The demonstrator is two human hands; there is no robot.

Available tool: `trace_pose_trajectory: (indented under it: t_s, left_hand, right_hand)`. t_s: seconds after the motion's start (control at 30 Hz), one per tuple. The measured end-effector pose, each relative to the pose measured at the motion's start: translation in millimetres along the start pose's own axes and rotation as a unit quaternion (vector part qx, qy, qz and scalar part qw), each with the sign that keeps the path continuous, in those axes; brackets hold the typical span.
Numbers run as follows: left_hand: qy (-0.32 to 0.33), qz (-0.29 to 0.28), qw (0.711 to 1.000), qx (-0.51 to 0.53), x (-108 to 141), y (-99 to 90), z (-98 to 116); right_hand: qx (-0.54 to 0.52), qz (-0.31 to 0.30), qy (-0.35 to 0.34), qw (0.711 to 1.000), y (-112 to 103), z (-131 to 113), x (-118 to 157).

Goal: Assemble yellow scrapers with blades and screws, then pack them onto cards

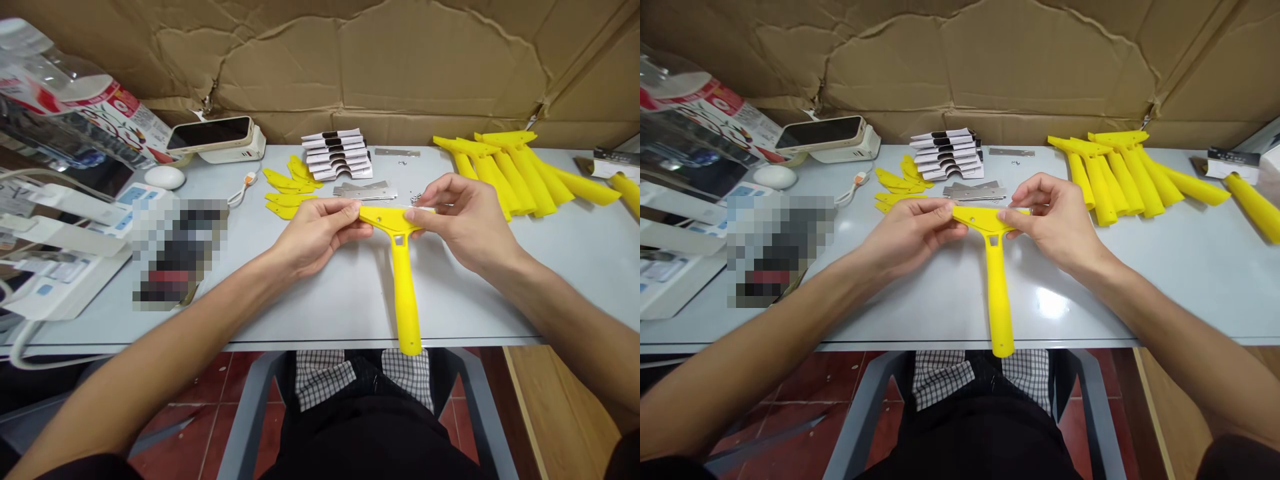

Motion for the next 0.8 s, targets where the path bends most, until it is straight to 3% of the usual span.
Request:
trace_pose_trajectory:
  t_s: [0.27,0.5,0.8]
  left_hand:
    - [0.006,-0.011,1.000,-0.026,1,2.6,4]
    - [-0.097,-0.015,0.994,-0.050,1,-1.2,-9]
    - [-0.048,-0.010,0.995,-0.090,1,-1.5,-3]
  right_hand:
    - [0.029,-0.003,0.004,1.000,-1,-1,0]
    - [0.026,-0.008,0.002,1.000,2,0,1]
    - [-0.016,-0.034,0.020,0.999,2,10,-4]
Point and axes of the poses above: each hand's wrist, its own x-axis away from the middle knuckle, its own y-axis out of the palm, z = x × y, the point moved 7 cm from there along -x, towards the middle knuckle, and after that the axes turned 14 degrees about -z, right-handed, at the moved point
